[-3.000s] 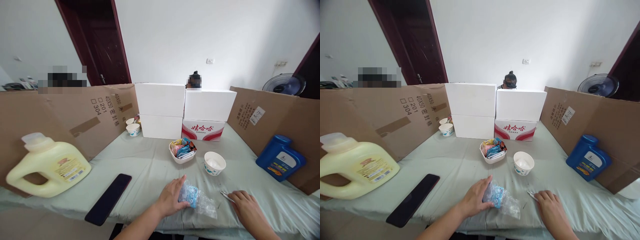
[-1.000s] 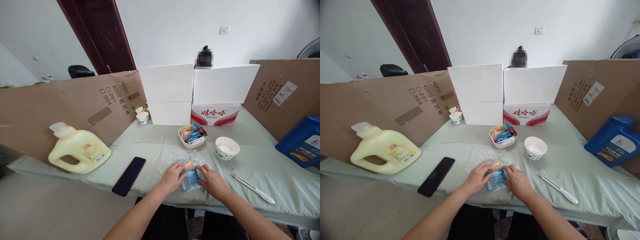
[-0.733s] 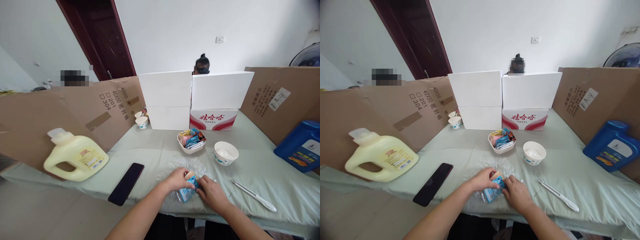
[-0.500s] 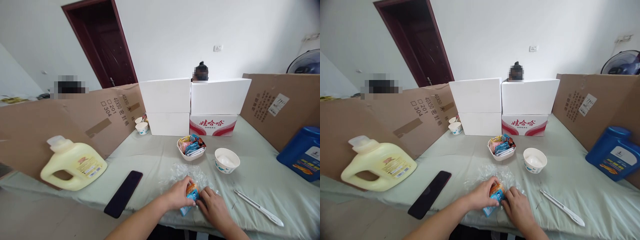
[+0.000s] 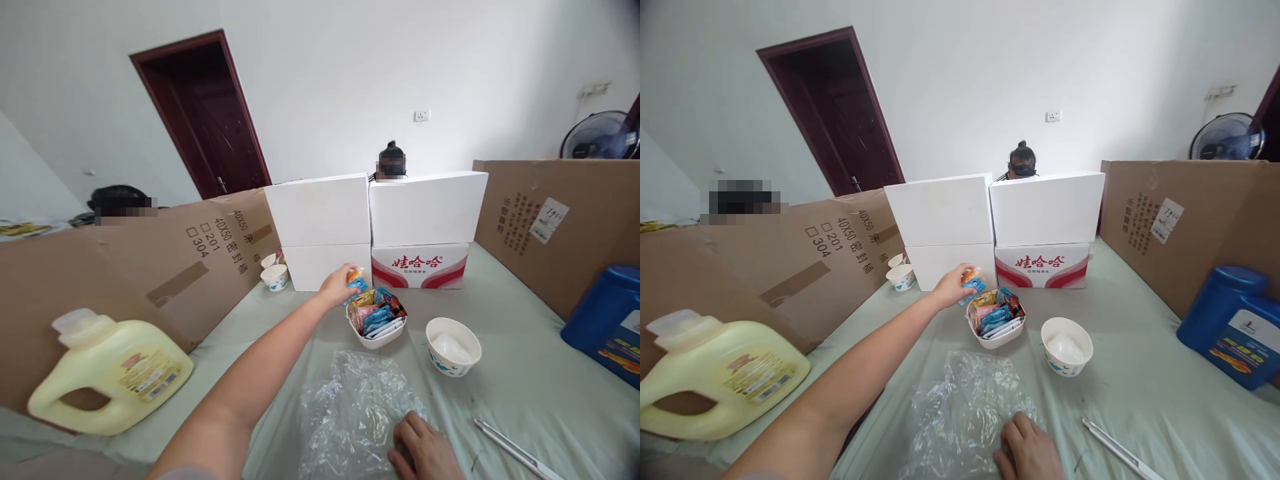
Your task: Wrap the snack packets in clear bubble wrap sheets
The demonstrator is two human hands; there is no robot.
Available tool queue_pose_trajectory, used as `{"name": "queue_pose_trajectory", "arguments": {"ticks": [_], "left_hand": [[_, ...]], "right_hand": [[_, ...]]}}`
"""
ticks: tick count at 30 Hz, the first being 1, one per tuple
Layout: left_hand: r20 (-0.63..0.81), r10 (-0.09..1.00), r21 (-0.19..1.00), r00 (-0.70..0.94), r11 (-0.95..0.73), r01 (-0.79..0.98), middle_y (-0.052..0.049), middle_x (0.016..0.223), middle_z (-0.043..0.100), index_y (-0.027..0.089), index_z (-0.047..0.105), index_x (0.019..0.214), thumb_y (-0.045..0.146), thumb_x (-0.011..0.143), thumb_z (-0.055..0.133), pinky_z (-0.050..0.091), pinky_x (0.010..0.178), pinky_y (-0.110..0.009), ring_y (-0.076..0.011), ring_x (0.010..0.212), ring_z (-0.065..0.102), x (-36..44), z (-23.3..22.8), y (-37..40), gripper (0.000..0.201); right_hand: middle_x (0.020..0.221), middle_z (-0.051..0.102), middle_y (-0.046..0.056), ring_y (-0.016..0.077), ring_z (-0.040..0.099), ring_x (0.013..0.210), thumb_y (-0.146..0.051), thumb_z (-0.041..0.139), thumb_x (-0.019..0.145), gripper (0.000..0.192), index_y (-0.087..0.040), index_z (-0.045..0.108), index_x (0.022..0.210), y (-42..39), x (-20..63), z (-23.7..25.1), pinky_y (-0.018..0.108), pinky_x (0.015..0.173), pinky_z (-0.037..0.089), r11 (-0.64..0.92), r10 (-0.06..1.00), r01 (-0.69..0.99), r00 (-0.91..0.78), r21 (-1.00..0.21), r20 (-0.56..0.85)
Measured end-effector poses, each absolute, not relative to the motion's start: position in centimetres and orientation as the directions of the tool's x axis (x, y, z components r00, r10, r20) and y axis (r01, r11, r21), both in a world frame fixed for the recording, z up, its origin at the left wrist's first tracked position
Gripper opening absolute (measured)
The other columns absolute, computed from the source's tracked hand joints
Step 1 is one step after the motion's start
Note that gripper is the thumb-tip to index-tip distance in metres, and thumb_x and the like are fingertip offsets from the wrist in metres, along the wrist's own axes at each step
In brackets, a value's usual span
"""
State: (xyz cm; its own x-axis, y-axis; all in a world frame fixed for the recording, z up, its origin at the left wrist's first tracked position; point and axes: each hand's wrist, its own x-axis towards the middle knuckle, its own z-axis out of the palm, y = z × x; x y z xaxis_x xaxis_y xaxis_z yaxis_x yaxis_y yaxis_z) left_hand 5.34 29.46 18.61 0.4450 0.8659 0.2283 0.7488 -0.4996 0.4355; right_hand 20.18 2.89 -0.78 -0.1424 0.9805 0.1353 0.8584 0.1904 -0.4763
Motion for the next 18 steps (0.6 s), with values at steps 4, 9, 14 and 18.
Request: {"name": "queue_pose_trajectory", "arguments": {"ticks": [4,9,14,18], "left_hand": [[0.097,0.841,0.328,0.533,-0.532,0.78,-0.002,0.118,0.065,0.027,0.056,0.119,0.017,0.059,0.081,0.046,0.092,-0.03,-0.025,0.109,0.06,9.8,16.2,31.3,0.066],[-0.042,0.845,0.252,0.533,-0.508,0.824,-0.006,0.117,0.064,0.024,0.062,0.11,0.028,0.061,0.085,0.046,0.093,-0.034,-0.0287,0.112,0.058,11.1,13.1,32.3,0.054],[-0.139,0.83,0.294,0.541,-0.487,0.822,-0.009,0.119,0.059,0.016,0.056,0.12,0.036,0.093,0.058,0.053,0.087,-0.042,-0.0223,0.102,0.061,9.8,13.0,33.2,0.034],[-0.125,0.83,0.319,0.543,-0.485,0.814,-0.008,0.117,0.06,0.015,0.057,0.118,0.035,0.093,0.058,0.054,0.084,-0.041,-0.0219,0.1,0.062,8.7,13.6,33.5,0.032]], "right_hand": [[0.096,0.062,0.003,0.0178,0.063,0.085,-0.02,0.056,0.081,0.01,-0.024,0.061,0.09,3.1,20.4,-0.8,0.027,0.073,0.046,0.155,0.987,0.839,-0.148,-0.521,0.056],[0.096,0.062,0.003,0.0182,0.063,0.085,-0.02,0.057,0.081,0.01,-0.023,0.061,0.089,3.2,20.4,-0.9,0.027,0.074,0.046,0.137,0.989,0.833,-0.141,-0.535,0.034],[0.094,0.063,0.002,0.0173,0.063,0.084,-0.019,0.057,0.081,0.01,-0.024,0.061,0.088,3.3,20.5,-1.0,0.026,0.073,0.046,0.15,0.988,0.831,-0.148,-0.536,0.047],[0.094,0.063,0.002,0.0166,0.063,0.083,-0.018,0.057,0.08,0.011,-0.024,0.061,0.088,3.4,20.6,-1.2,0.025,0.073,0.046,0.162,0.986,0.828,-0.152,-0.537,0.064]]}}
